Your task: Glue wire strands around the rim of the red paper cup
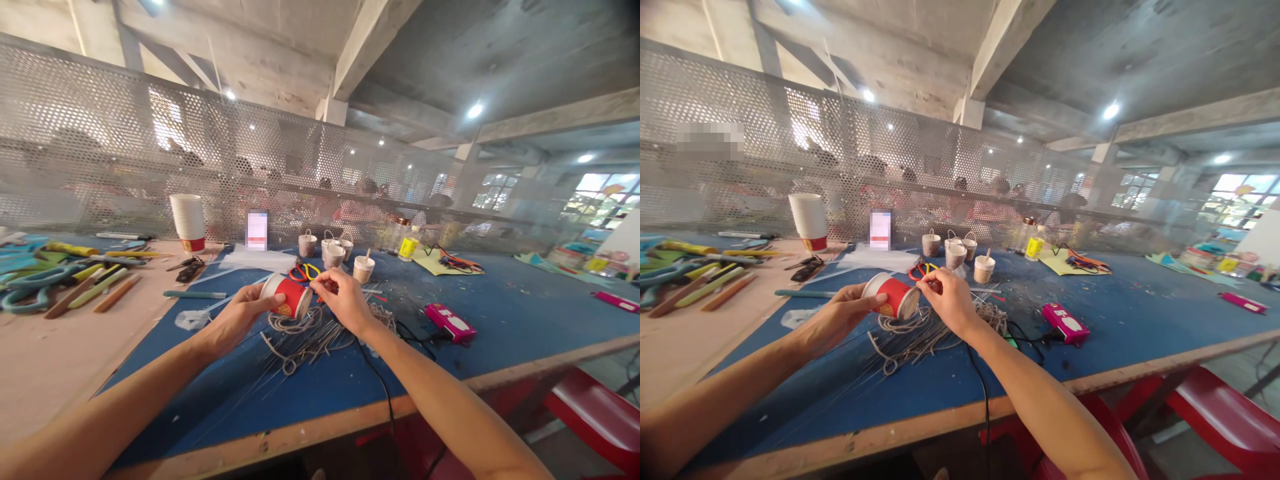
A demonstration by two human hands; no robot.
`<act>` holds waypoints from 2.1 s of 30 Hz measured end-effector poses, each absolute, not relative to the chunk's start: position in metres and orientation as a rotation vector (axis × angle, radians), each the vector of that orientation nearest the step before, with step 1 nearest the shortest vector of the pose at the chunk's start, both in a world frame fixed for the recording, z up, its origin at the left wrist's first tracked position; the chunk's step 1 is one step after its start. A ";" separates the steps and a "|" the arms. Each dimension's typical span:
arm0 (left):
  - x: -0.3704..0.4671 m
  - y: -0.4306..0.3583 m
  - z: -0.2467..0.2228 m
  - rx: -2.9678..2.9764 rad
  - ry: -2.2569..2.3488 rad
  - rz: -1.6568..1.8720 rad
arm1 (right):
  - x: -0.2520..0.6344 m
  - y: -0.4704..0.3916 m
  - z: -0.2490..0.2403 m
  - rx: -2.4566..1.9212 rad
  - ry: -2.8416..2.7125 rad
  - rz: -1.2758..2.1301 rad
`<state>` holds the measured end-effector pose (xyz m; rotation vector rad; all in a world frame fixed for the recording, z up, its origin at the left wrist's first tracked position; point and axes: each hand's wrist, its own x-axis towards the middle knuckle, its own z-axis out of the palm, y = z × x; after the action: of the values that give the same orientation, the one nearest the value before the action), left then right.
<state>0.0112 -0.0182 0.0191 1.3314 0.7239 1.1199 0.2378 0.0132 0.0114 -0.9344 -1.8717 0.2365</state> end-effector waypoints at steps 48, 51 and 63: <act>0.006 -0.010 0.016 1.070 0.551 1.184 | 0.236 0.025 0.004 -1.005 -1.766 0.892; 0.005 -0.009 0.015 1.036 0.547 1.195 | 0.234 0.024 0.004 -0.981 -1.781 0.848; 0.005 -0.009 0.016 0.959 0.528 1.173 | 0.227 0.011 0.008 -0.901 -1.852 0.601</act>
<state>0.0046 -0.0090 0.0162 0.9589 0.5278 1.1730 0.2274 0.0111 0.0076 -0.9012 -1.8517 0.6008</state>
